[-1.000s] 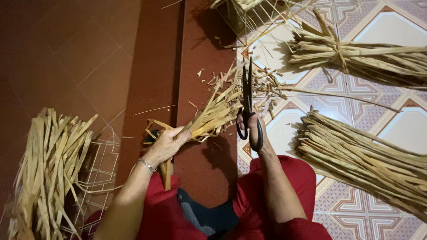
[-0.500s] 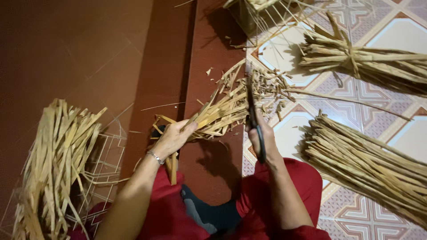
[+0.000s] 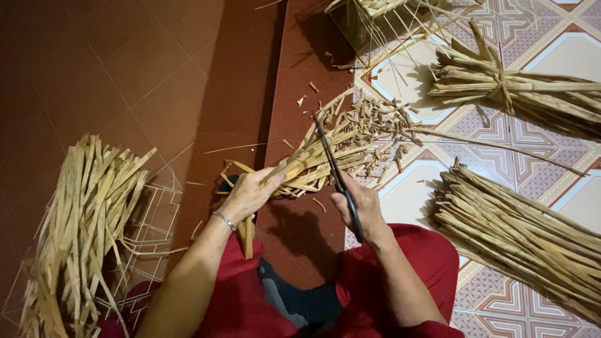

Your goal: The person sits on the floor and uses shears to trim the ends of bundles of dried plant stalks. The person repeatedly picks up stalks, aligns them, and cuts the tips, placing the trimmed pieces aside.

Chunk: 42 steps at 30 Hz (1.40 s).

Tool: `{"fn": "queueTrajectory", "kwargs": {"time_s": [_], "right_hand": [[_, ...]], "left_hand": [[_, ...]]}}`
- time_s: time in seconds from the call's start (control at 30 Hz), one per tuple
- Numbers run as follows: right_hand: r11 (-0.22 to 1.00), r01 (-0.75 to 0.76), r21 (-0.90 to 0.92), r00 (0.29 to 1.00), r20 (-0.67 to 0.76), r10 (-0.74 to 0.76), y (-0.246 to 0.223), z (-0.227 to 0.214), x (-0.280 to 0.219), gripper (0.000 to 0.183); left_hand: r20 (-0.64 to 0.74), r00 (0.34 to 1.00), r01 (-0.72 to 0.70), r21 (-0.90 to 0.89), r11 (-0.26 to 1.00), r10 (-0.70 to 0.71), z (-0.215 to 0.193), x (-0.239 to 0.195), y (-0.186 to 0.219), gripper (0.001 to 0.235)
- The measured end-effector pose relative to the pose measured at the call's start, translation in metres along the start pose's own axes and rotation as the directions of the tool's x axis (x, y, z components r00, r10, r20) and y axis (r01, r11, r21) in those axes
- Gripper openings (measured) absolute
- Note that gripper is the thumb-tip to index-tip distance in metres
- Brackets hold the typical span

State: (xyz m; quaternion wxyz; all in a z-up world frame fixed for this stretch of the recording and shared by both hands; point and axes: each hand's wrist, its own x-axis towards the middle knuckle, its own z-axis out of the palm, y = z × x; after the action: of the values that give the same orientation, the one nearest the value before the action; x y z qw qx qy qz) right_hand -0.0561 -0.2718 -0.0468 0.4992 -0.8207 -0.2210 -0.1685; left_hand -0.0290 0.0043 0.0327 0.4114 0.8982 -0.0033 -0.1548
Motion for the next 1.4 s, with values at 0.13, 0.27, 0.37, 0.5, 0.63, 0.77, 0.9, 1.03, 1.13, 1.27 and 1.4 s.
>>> {"fn": "queueTrajectory", "kwargs": {"time_s": [0.13,0.27,0.37,0.5,0.63,0.77,0.9,1.03,1.13,1.27,1.4], "right_hand": [[0.965,-0.096,0.243,0.993,-0.046,0.110,0.005,0.002,-0.002,0.062],[0.842,-0.313,0.439,0.923,-0.067,0.378,0.011,-0.008,0.000,0.075],[0.709,-0.358,0.607,0.896,0.009,0.445,0.018,-0.016,0.001,0.081],[0.702,-0.351,0.620,0.921,0.092,0.378,0.037,-0.011,0.001,0.086],[0.625,-0.422,0.657,0.904,0.256,0.341,0.058,0.005,-0.004,0.089],[0.664,-0.506,0.550,0.861,0.360,0.358,0.056,0.013,-0.009,0.086],[0.602,-0.479,0.640,0.878,0.368,0.307,0.031,0.015,-0.003,0.080],[0.730,-0.416,0.543,0.908,0.293,0.299,0.013,0.013,0.003,0.075],[0.726,-0.426,0.541,0.905,0.258,0.339,0.006,0.022,0.000,0.074],[0.778,-0.347,0.524,0.936,0.140,0.323,0.011,0.038,-0.006,0.068],[0.676,-0.375,0.634,0.907,0.102,0.408,0.028,0.045,-0.012,0.064]], "left_hand": [[0.033,0.994,-0.096,-0.120,0.988,0.100,0.000,0.001,-0.010,0.051],[-0.063,0.996,-0.070,-0.234,0.970,0.056,-0.005,0.005,-0.025,0.044],[-0.131,0.991,-0.046,-0.334,0.941,0.002,-0.015,0.005,-0.033,0.035],[-0.114,0.988,0.032,-0.521,0.853,-0.106,-0.027,0.000,-0.043,0.024],[-0.148,0.989,-0.062,-0.560,0.826,-0.026,-0.029,-0.001,-0.050,0.027],[-0.135,0.991,-0.059,-0.565,0.823,-0.022,-0.026,-0.004,-0.052,0.028],[-0.135,0.990,-0.039,-0.518,0.855,-0.036,-0.024,-0.002,-0.050,0.027],[-0.145,0.989,-0.043,-0.425,0.904,-0.021,-0.019,-0.001,-0.053,0.028],[-0.112,0.994,-0.055,-0.492,0.869,0.000,-0.019,0.001,-0.053,0.031],[-0.086,0.996,-0.031,-0.558,0.830,-0.021,-0.020,-0.001,-0.051,0.030],[-0.081,0.996,-0.012,-0.594,0.804,-0.045,-0.025,-0.004,-0.049,0.028]]}}
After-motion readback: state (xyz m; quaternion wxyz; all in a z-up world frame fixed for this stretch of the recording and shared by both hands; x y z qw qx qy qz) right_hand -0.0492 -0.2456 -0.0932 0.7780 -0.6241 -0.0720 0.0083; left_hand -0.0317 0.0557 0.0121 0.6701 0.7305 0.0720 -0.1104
